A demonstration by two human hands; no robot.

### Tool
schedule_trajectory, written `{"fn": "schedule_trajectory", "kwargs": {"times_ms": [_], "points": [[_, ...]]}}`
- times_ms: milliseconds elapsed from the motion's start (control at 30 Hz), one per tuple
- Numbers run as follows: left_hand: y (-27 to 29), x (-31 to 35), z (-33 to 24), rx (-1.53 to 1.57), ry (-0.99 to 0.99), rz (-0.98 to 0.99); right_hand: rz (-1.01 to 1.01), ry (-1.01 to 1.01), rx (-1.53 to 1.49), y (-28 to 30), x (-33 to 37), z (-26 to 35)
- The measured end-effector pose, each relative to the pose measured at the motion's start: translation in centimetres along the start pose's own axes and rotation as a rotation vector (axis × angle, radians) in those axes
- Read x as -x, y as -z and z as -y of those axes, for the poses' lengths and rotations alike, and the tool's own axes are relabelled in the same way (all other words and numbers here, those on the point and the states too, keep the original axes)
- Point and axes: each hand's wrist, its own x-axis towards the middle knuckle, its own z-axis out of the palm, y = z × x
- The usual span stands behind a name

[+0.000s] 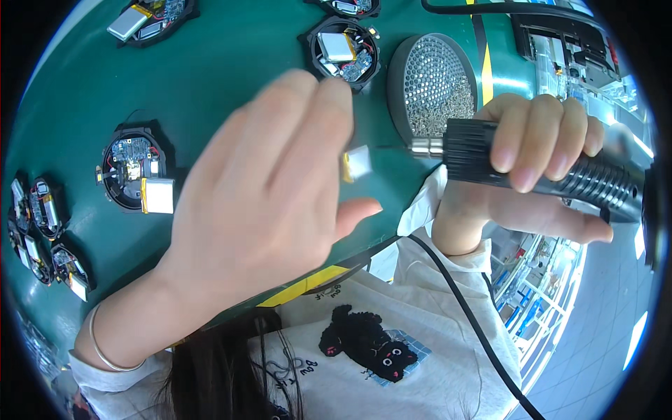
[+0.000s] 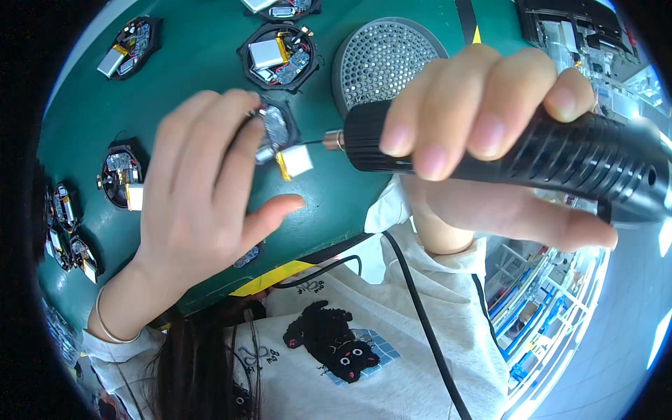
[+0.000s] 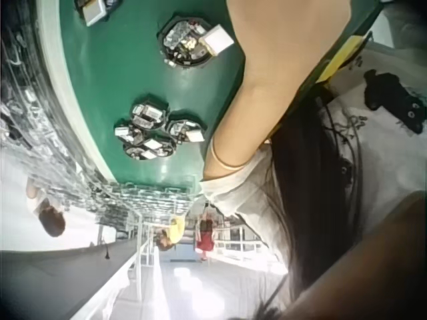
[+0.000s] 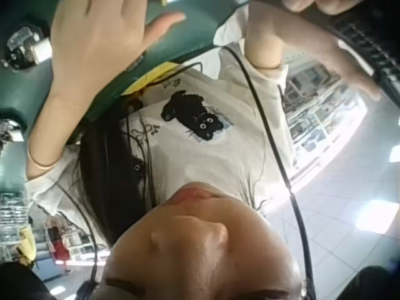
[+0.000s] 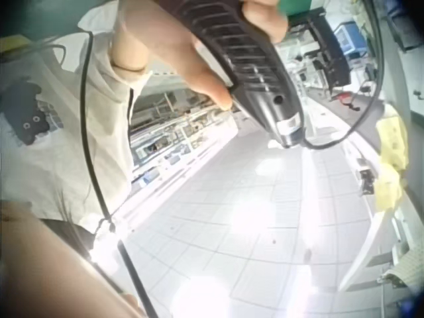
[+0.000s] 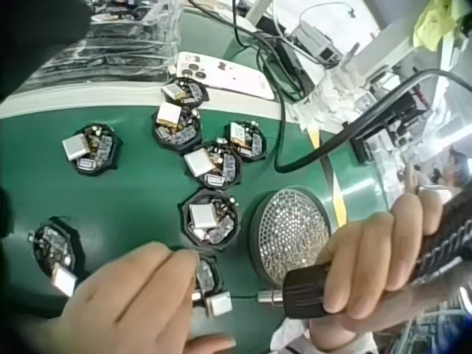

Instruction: Assembling electronic components into a casing at a factory workstation.

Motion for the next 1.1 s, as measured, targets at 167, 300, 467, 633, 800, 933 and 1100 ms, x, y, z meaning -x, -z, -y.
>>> {"fn": "schedule_trajectory", "kwargs": {"times_ms": [167,300,467,633,800,933,1100], "points": [[-0.3,-0.5,1.4,0.074,-0.023,-0.114,-0.158,-0.04,-0.202,-0.7,0.0,-0.3],[-0.1,-1.0,0.8,0.137,0.0,-0.093,-0.115,-0.028,-0.21,-0.7,0.1,0.0],[-0.3,-0.7,1.3,0.271,0.077,-0.088,0.051,-0.012,0.131,1.3,0.7,1.6],[-0.7,-0.3,1.4,0.193,0.022,-0.089,0.136,-0.015,0.184,0.8,0.7,0.9],[-0.3,-0.6,1.2,0.221,0.028,-0.052,0.196,-0.035,0.259,0.4,0.5,0.7],[-0.2,-0.7,1.2,0.227,0.036,-0.004,0.153,-0.048,0.238,0.8,0.6,1.3],[-1.2,-0.1,1.4,0.395,0.035,-0.101,0.131,-0.139,0.14,1.3,-0.1,2.1]]}}
